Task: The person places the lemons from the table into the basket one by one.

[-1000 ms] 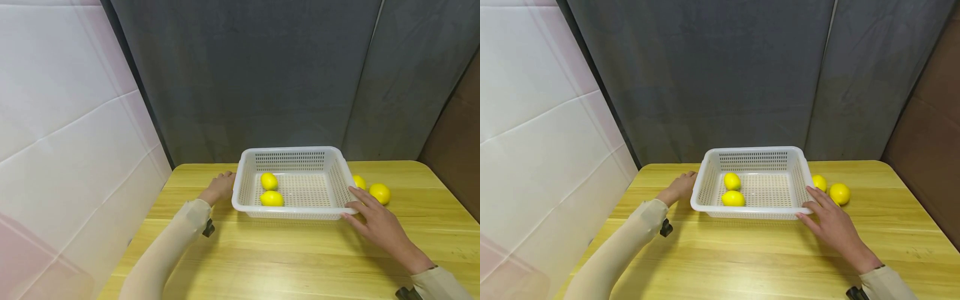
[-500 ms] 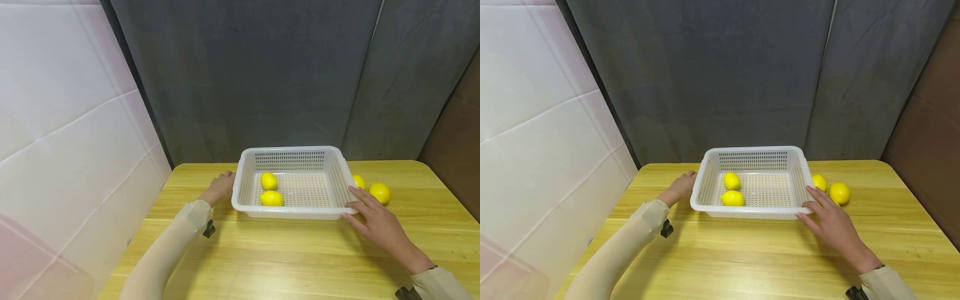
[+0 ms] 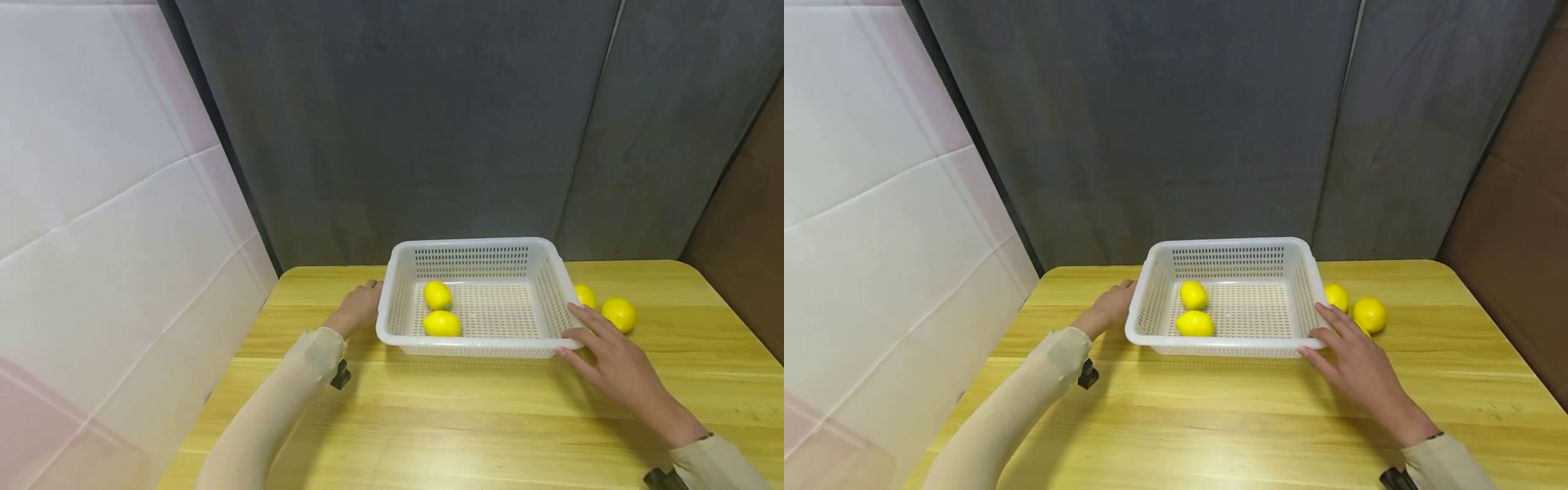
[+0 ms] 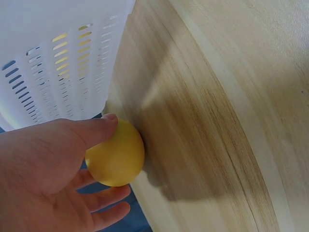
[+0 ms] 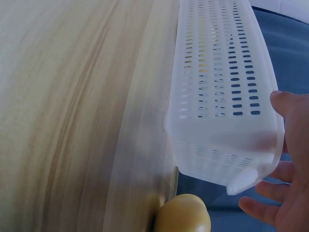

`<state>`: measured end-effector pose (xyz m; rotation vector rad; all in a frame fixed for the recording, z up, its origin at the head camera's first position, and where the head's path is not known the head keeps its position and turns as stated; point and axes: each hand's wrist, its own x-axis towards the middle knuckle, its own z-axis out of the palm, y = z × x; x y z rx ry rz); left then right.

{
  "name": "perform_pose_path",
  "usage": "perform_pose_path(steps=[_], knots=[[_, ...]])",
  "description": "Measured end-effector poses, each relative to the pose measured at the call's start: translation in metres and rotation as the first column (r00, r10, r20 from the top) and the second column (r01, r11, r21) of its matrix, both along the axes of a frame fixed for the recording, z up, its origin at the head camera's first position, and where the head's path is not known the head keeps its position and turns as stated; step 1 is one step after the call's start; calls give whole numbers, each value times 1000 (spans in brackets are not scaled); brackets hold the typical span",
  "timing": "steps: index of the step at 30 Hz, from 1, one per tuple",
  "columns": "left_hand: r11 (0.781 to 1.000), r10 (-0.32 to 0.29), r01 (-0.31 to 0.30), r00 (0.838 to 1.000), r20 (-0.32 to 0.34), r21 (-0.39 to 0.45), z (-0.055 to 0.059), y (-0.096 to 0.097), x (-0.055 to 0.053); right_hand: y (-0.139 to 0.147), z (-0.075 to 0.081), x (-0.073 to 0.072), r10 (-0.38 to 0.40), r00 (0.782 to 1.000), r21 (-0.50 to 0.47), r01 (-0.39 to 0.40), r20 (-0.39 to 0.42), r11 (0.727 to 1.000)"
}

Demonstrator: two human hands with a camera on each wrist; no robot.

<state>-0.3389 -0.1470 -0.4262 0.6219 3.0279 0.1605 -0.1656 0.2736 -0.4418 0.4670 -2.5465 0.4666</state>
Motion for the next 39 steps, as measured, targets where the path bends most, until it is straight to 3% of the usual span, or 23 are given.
perform_pose_path(steps=[22,39], knots=[[998,13,-13,1000,-3,59,-4,-7,-5,1,-1,-1,7,1000,2,-7,-13,1000],[988,78,-69,995,-59,142,7,-15,-7,1,-4,-1,-5,1000,0,5,-12,1000]])
